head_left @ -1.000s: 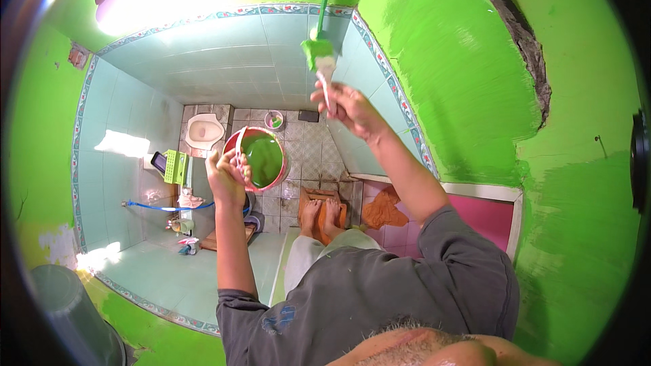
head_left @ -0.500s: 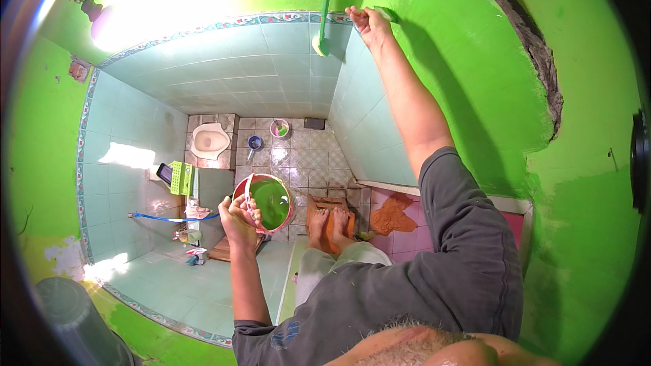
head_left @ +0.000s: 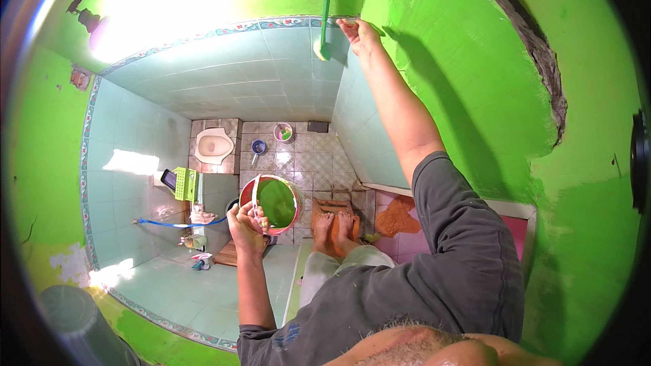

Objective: The person paints a green wall using a brush. They dip the brush into a bucket of green paint and apply it to the wall, filling in cracks and covering the surface.

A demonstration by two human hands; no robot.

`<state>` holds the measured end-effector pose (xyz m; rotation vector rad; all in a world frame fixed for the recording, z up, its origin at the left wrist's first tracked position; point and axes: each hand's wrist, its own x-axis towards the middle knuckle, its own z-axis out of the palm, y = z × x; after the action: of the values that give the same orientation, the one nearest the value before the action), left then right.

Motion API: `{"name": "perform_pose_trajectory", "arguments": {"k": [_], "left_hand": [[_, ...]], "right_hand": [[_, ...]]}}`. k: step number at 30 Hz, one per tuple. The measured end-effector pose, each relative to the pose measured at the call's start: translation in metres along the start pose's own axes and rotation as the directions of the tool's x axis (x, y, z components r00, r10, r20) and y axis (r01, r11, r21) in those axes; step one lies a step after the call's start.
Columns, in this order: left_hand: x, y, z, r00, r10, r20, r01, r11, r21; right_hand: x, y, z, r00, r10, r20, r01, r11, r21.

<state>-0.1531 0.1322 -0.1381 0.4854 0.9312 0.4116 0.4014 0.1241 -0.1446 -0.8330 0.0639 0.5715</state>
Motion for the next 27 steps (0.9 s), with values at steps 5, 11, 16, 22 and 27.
{"name": "perform_pose_trajectory", "arguments": {"k": [5, 11, 16, 22, 27], "left_hand": [[0.002, 0.000, -0.007, 1.000, 0.009, 0.015, -0.009, 1.000, 0.025], [0.002, 0.000, 0.001, 1.000, 0.002, -0.022, -0.002, 1.000, -0.002], [0.003, -0.001, -0.007, 1.000, -0.010, -0.014, 0.010, 1.000, 0.009], [0.004, -0.004, -0.009, 0.999, -0.048, -0.025, 0.048, 0.999, -0.005], [0.004, -0.004, -0.016, 0.999, -0.029, -0.032, 0.030, 0.998, 0.056]], "right_hand": [[0.006, -0.034, 0.027, 0.983, -0.126, -0.137, 0.133, 0.990, 0.047], [-0.018, -0.085, 0.124, 0.883, -0.466, 0.052, 0.466, 0.862, -0.197], [-0.015, -0.089, 0.121, 0.716, -0.645, 0.266, 0.683, 0.569, -0.458], [0.008, -0.028, 0.029, 0.925, -0.379, -0.041, 0.301, 0.793, -0.530], [-0.012, -0.004, 0.038, 0.943, -0.332, 0.022, 0.300, 0.819, -0.489]]}}
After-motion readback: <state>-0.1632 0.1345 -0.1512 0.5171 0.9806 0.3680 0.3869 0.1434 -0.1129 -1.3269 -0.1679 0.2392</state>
